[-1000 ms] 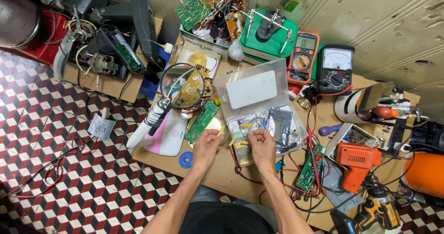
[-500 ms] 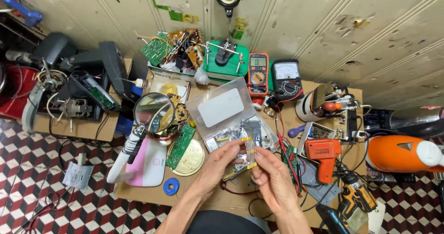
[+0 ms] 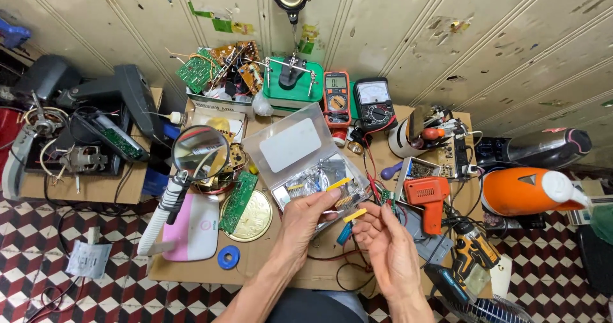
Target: The person uses multimeter probes to test a green circuit board. They then open a plastic container to retrieve a small electronic component, which they also test with the multimeter probes.
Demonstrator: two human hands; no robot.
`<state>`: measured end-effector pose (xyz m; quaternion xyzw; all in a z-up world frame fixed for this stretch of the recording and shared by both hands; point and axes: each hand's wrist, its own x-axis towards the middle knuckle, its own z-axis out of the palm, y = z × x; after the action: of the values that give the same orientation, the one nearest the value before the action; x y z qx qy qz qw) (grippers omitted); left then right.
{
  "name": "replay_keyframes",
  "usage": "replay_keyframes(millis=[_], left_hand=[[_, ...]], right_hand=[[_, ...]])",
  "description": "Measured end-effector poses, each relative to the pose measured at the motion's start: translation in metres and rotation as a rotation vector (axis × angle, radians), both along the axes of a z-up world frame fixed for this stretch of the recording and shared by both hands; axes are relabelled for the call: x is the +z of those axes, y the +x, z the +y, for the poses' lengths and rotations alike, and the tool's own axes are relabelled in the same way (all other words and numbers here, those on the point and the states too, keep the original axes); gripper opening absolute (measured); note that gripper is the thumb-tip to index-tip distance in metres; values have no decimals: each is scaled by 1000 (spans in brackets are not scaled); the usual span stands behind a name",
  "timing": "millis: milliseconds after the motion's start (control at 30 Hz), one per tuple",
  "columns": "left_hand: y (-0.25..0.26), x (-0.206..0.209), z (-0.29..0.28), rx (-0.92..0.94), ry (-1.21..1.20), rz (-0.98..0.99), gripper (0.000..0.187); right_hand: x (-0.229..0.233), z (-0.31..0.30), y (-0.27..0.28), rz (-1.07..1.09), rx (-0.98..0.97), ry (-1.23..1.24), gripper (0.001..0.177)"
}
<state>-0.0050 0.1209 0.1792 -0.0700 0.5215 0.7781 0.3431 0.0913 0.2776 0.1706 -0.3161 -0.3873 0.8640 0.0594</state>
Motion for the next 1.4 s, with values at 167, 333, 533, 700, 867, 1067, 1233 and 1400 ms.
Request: replay_keyframes(millis=[167,333,533,700,867,1067,1233,1400], left_hand=[[7,-7,0,21,-39,-85,38],[12,-9,-2,55,1,-62,38],[13,-8,-6,46,-45,4,36],[13,-2,-7,4,-34,49,31],[16,9,-12,38,-126,343,29],[16,17,-18,47,-312,829,29],[21,18,-22,63,-420,1100,38],[26,16,-19,99,-188,638,57]], right_hand=[[12,-6,3,11,3,14,47],[5,-10,7,8,5,51,43],[5,-22,-1,-101,-2,317,29],[14,-27,-9,-128,26,600,24],[19,-27,-13,-11,34,791,21],[29,-25,-20,11,-16,311,36],[21,-30,-21,28,4,317,34],[17,-35,-18,58,23,443,36]])
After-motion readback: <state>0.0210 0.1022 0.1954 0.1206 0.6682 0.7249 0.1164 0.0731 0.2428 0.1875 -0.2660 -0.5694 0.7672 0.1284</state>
